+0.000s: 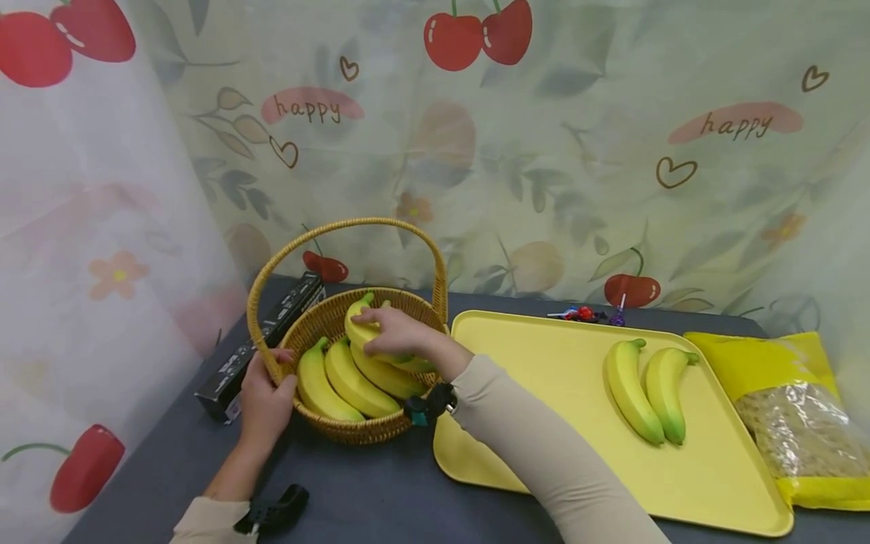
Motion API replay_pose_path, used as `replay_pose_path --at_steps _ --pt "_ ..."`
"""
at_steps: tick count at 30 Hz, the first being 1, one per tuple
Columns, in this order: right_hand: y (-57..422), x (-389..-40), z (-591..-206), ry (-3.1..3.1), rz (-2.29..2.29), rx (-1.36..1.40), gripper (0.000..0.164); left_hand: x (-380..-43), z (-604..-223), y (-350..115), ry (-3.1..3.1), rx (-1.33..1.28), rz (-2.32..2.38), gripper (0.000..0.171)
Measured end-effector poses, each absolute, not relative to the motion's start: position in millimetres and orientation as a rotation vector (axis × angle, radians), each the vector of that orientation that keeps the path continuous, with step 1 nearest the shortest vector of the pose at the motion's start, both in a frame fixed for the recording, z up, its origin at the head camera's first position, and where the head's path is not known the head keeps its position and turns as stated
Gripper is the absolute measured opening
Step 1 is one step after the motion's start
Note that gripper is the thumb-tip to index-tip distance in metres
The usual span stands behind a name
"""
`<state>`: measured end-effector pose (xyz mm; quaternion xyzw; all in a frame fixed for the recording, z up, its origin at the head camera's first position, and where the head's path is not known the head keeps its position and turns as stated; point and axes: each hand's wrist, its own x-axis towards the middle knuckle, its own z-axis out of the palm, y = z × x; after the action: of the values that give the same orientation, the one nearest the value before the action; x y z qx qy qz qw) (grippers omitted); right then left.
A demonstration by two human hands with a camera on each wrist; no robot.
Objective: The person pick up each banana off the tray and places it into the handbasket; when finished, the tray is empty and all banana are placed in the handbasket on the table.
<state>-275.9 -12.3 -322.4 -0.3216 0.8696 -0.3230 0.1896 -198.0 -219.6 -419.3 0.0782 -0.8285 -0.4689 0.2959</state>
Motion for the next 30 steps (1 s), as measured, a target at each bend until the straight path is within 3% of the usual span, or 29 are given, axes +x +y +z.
replay_pose_path --at_steps 30 --pt "-12 -266 -342 2.482 -0.593 -1.067 0.067 -200 -422 -221 -2.197 0.19 -1.242 0.021"
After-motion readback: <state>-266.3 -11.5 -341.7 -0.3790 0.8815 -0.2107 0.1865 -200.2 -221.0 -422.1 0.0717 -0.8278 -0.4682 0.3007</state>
